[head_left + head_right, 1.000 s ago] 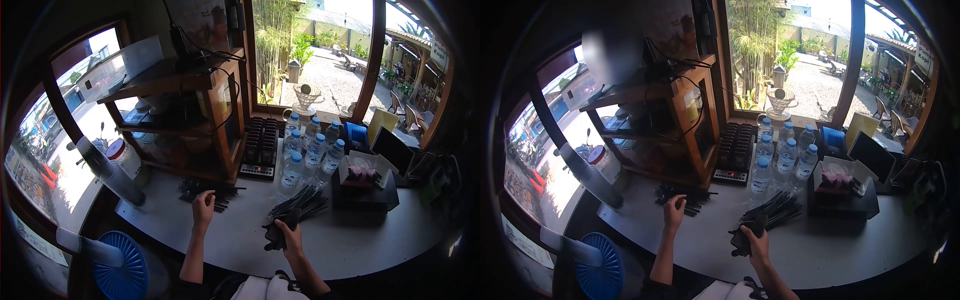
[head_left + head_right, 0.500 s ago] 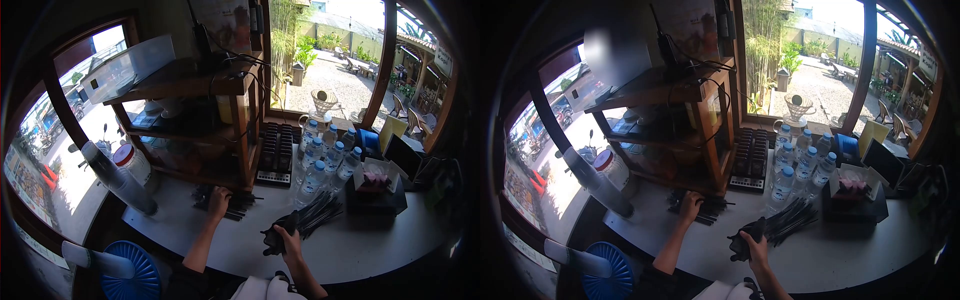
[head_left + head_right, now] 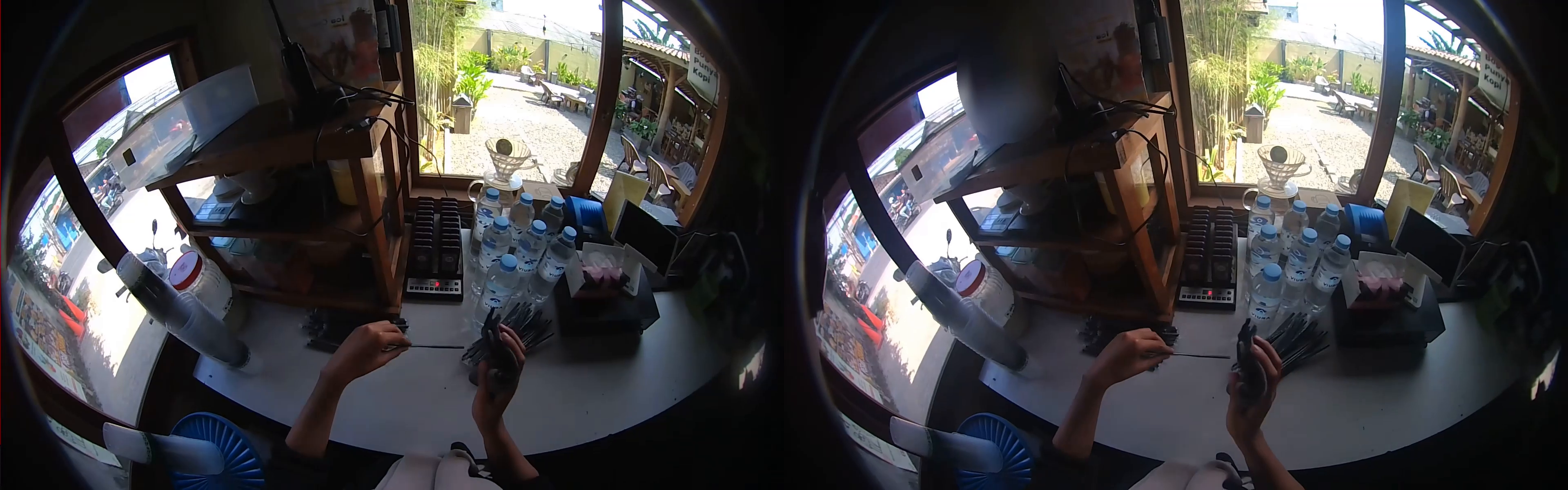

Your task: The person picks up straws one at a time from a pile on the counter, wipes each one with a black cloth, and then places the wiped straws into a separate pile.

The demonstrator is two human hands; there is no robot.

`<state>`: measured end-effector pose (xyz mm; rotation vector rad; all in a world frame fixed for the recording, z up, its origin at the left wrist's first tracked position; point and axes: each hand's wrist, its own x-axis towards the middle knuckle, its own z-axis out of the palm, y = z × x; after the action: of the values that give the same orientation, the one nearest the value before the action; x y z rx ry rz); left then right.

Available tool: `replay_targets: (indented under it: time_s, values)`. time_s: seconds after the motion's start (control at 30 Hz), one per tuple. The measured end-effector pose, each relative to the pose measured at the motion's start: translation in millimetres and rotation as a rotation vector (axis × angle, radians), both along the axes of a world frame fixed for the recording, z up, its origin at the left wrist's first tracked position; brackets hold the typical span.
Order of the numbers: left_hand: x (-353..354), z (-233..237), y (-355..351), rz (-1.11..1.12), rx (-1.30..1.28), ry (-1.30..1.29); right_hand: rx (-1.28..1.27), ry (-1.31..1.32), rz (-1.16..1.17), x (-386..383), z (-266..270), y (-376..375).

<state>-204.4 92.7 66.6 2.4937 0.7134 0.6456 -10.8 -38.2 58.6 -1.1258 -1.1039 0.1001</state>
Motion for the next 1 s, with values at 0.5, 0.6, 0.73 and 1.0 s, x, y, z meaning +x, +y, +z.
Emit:
replay_targets:
  time_s: [0.5,0.6,0.73,1.0]
  values:
    - [77,-12,-77,-0.029,-0.512,-0.491,-0.409,0.438,0.638,28,-31,-25]
    - [95,-18,-87,0.036,-0.722,-0.759,-0.439,0.459,0.705,37,-45,-33]
    - [106,-16,-86,0.124,-0.637,-0.853,-0.634,0.505,0.787,50,-60,-54]
    - [148,-38,-118,0.120,-0.835,-0.757,-0.538,0.549,0.676,72,-53,-62]
